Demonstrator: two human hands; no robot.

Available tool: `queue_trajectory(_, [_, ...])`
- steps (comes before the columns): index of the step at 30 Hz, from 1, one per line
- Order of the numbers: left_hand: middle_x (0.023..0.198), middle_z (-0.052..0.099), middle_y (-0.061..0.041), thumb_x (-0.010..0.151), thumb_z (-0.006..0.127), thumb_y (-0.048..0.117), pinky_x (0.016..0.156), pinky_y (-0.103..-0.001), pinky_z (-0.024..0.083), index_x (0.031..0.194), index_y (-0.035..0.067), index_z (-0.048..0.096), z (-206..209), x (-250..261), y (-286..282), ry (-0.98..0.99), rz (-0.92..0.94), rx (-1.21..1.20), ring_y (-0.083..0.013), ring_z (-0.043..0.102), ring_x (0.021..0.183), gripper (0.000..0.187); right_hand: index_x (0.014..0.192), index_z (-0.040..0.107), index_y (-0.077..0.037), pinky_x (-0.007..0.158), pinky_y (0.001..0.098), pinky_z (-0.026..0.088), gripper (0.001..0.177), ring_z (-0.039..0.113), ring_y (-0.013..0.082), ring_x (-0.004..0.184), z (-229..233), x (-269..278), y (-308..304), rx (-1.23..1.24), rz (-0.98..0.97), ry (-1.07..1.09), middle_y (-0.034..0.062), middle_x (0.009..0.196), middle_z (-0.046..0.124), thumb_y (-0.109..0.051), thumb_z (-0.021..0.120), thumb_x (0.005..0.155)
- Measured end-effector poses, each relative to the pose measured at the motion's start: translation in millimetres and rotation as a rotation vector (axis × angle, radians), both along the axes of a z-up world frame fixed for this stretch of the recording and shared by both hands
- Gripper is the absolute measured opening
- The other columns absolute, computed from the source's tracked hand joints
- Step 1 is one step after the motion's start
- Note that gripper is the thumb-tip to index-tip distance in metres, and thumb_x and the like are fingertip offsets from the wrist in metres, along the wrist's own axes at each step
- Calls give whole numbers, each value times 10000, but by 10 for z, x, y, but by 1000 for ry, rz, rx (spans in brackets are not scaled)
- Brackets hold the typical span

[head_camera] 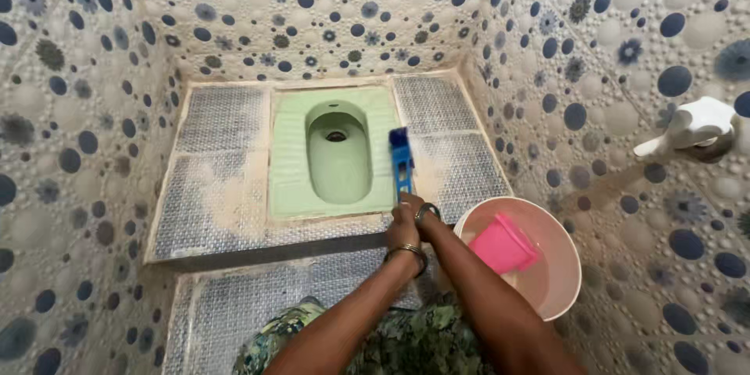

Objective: The person scrubs a squat toilet with a blue brush, repeatedly dipping it into a pink bucket of water and cleaning the bowl and surrounding tiles.

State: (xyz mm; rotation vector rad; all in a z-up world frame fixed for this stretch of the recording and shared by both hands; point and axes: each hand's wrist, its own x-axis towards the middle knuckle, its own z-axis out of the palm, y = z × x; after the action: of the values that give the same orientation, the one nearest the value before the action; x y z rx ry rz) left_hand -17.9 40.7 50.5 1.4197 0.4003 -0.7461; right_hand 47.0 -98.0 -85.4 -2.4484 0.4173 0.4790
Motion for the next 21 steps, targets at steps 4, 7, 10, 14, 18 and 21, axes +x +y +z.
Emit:
queue_trajectory(4, [1136,743,-251,957,362,720,837,-462,543,1191,-41,672,-4,-176,19,-4,-71,245,-342,716,964,854,1347,503,-46,759,428,555,485,655,245,873,-5,-204,50,165,95,20,154,1030,710,-266,615,929])
queue_trajectory(7, [1163,722,-263,948,365,682,843,-465,518,1240,5,655,-169,-181,76,-159,-5,244,-374,691,995,792,1358,498,-44,760,428,556,499,656,244,874,-30,-231,201,235,137,22,156,1033,710,-262,619,927])
queue_trajectory(10, [1161,706,-219,937,421,611,818,-480,541,1266,15,625,-329,-139,145,-105,79,29,-349,680,993,711,1369,493,-41,762,427,558,513,656,243,876,-10,-231,334,156,78,17,158,1037,710,-259,623,924])
queue_trajectory(14, [1092,684,-156,1021,513,646,787,-358,523,1254,-18,628,-340,-178,329,-127,128,50,-210,663,935,713,1385,486,-38,763,425,560,532,657,242,878,89,-261,551,223,73,-11,161,1042,709,-255,628,920])
queue_trajectory(18, [962,611,-187,947,511,514,589,-382,511,1263,43,498,-303,-273,603,-207,-31,-37,-246,617,735,567,1400,480,-34,765,424,562,552,658,241,880,145,-267,768,361,155,-44,163,1047,709,-250,634,916])
queue_trajectory(21, [985,572,-111,961,435,558,575,-358,471,1271,72,461,-338,-278,708,-101,-51,-86,-228,580,740,576,1411,475,-32,767,423,564,567,659,241,882,161,-343,828,343,122,-47,165,1050,709,-247,638,913])
